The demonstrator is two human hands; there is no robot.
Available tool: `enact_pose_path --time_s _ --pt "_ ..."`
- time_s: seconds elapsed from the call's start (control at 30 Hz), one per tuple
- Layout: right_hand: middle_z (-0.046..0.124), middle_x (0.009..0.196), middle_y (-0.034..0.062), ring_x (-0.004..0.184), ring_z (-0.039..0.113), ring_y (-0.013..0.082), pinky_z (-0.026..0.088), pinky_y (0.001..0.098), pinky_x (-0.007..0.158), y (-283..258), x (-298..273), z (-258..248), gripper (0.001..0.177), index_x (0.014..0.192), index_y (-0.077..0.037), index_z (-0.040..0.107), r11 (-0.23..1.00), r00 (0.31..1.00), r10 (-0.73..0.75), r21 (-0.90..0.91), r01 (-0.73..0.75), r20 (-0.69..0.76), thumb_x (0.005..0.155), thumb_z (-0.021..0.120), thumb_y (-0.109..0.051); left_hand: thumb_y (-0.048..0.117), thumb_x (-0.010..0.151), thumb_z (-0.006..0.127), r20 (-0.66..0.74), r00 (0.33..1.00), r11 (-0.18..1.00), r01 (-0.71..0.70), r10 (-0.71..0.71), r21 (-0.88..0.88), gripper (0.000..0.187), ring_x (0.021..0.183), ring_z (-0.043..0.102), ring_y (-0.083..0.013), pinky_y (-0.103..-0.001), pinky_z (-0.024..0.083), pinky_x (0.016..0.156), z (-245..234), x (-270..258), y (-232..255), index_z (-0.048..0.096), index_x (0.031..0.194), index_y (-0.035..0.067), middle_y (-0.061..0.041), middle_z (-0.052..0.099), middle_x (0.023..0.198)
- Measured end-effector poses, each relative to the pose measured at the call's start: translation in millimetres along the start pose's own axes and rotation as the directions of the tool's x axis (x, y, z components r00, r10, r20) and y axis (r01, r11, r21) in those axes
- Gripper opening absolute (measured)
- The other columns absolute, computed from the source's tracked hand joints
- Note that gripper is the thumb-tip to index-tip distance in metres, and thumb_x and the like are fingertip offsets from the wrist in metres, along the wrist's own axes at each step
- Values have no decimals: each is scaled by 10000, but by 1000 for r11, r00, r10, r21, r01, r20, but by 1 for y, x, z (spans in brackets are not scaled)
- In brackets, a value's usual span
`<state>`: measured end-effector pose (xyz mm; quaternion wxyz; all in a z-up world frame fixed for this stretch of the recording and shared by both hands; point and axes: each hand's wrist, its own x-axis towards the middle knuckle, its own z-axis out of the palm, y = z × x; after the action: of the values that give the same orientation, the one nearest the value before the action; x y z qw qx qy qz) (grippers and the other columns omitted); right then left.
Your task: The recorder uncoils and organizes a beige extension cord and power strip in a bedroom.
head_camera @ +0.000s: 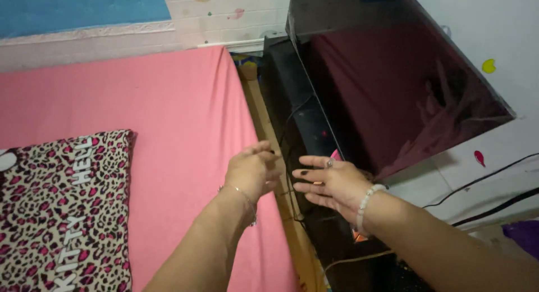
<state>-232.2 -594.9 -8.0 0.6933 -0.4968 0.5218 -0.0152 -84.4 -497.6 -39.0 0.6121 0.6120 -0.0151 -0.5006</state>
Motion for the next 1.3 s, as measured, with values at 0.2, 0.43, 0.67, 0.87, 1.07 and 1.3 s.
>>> enact_pose_path --time_s 0.2,0.43,0.67,0.87,1.07,1.3 --pt "723 1277 45 1087 693 194 526 356 933 3 1 0 463 1456 -208 541 1000 999 -17 11 18 -44 998 582 -158 103 934 527 44 999 998 9 -12 68 492 915 684 -179 -324 541 726 5 -9 10 614 1407 209 -4 718 1251" --pt "734 1282 43 1076 706 184 542 350 943 13 -7 4 530 1485 -197 502 999 996 4 43 0 -94 966 549 -100 105 933 529 77 995 990 48 -59 135 482 867 673 -155 -322 590 745 -6 -13 1 607 1398 201 9 716 1220" --pt "724 1282 46 1108 692 189 530 371 977 32 -22 12 554 1492 -193 497 991 985 53 131 -31 -167 951 573 -103 109 937 552 141 985 988 83 -101 128 463 818 672 -150 -328 560 750 -19 -17 -5 604 1390 189 -9 737 1193" --pt "701 1326 41 1145 680 188 517 370 1000 51 -28 14 562 1503 -184 475 993 980 91 94 -75 -177 952 572 -133 141 947 521 146 979 957 99 -143 273 467 875 674 -130 -333 568 813 -23 -27 -2 601 1395 244 29 729 1234" --pt "708 1354 59 1139 688 209 519 396 1001 75 5 -15 537 1512 -142 444 986 980 121 131 -100 -161 977 484 -136 152 942 535 124 972 949 161 -201 272 465 904 649 -138 -324 566 811 -15 -21 -14 616 1387 259 25 702 1266" --pt "695 1352 24 1129 685 203 535 406 993 99 69 -49 485 1460 -168 496 977 969 212 59 -206 -130 976 494 -142 94 908 468 171 970 983 157 -172 93 529 680 575 -148 -297 513 601 -2 57 -81 625 1405 185 -55 751 1143"
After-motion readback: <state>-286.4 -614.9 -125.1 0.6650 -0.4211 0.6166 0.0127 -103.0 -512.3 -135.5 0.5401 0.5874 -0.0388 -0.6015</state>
